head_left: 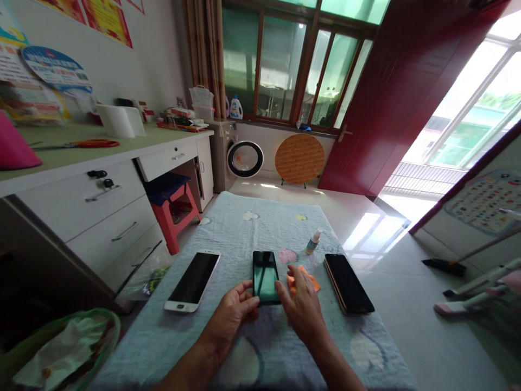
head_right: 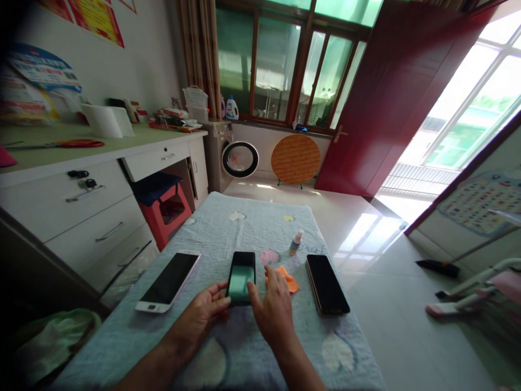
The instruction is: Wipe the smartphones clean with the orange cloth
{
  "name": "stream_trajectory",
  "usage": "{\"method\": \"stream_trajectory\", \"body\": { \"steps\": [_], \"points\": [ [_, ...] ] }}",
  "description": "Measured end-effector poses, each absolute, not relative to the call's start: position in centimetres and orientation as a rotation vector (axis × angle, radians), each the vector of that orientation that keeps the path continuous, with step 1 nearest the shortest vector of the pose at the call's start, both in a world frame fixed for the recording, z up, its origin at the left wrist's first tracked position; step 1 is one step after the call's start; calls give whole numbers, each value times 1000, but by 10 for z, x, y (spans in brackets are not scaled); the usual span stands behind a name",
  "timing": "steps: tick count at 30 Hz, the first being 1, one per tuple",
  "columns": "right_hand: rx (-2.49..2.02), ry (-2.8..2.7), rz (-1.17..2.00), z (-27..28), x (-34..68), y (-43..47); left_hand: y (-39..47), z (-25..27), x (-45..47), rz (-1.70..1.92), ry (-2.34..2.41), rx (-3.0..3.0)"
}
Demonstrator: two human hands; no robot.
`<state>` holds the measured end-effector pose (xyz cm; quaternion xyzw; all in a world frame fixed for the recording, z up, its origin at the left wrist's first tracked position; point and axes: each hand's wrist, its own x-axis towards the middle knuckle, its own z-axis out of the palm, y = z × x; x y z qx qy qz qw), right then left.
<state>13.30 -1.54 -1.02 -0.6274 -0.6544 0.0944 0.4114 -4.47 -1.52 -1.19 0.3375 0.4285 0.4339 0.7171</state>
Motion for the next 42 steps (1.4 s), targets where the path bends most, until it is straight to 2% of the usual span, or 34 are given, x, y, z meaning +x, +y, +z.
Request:
{"method": "stream_trajectory", "body": {
  "steps": [9,16,30,42],
  "points": [
    [-1760,-1632,261,-2,115,-7,-33,-13,-21,1054,987,1020],
    [-1629,-1508,211,-6,120,-8,-43,-12,-10,1083,1041,1228],
    [-1759,-1311,533,21,141,-14,-47,-5,-2,915,972,1503],
    [-2083,-1489,7,30,231,-4,-47,-16,-9,816,1033,1514]
  ]
}}
